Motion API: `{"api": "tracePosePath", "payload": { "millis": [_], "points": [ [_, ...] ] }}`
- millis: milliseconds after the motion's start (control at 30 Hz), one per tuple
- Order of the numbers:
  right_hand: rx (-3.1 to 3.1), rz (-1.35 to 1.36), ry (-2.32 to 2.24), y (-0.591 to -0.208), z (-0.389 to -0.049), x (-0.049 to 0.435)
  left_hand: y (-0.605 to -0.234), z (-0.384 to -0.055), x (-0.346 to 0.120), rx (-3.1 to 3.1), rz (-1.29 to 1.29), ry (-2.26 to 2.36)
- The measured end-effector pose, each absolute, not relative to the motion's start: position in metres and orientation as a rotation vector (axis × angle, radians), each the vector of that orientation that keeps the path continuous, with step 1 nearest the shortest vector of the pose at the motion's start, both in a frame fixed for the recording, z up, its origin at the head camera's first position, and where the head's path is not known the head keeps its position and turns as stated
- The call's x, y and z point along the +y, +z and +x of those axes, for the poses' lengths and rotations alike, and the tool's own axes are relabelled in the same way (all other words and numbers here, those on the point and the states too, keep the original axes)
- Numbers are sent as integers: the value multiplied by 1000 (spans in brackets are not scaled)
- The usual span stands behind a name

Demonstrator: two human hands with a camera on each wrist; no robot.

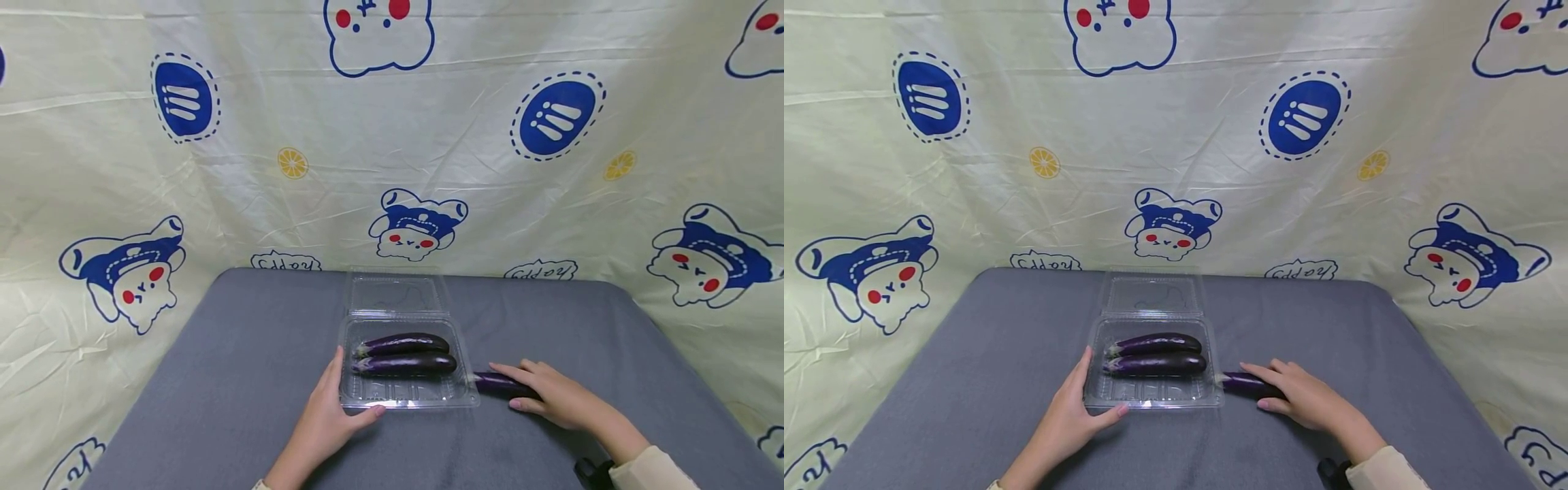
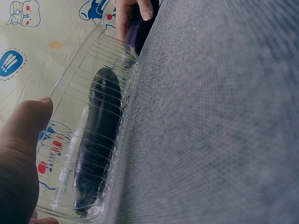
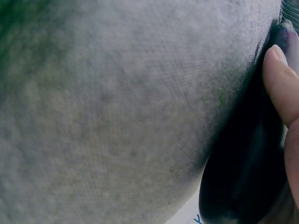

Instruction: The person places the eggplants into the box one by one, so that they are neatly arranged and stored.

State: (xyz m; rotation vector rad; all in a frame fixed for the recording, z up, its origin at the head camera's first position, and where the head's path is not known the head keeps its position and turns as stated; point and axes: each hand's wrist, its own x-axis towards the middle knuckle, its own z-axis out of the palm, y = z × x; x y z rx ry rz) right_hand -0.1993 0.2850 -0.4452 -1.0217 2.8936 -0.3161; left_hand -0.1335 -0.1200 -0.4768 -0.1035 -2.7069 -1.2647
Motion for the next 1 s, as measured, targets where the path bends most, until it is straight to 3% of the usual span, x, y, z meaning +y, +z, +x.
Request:
{"api": "tracePosePath", "payload": {
  "millis": [1000],
  "points": [
    [3034,-896,-335,-428,-205,290,-478,-134,-120,-2705,-101,-1255]
  ]
}}
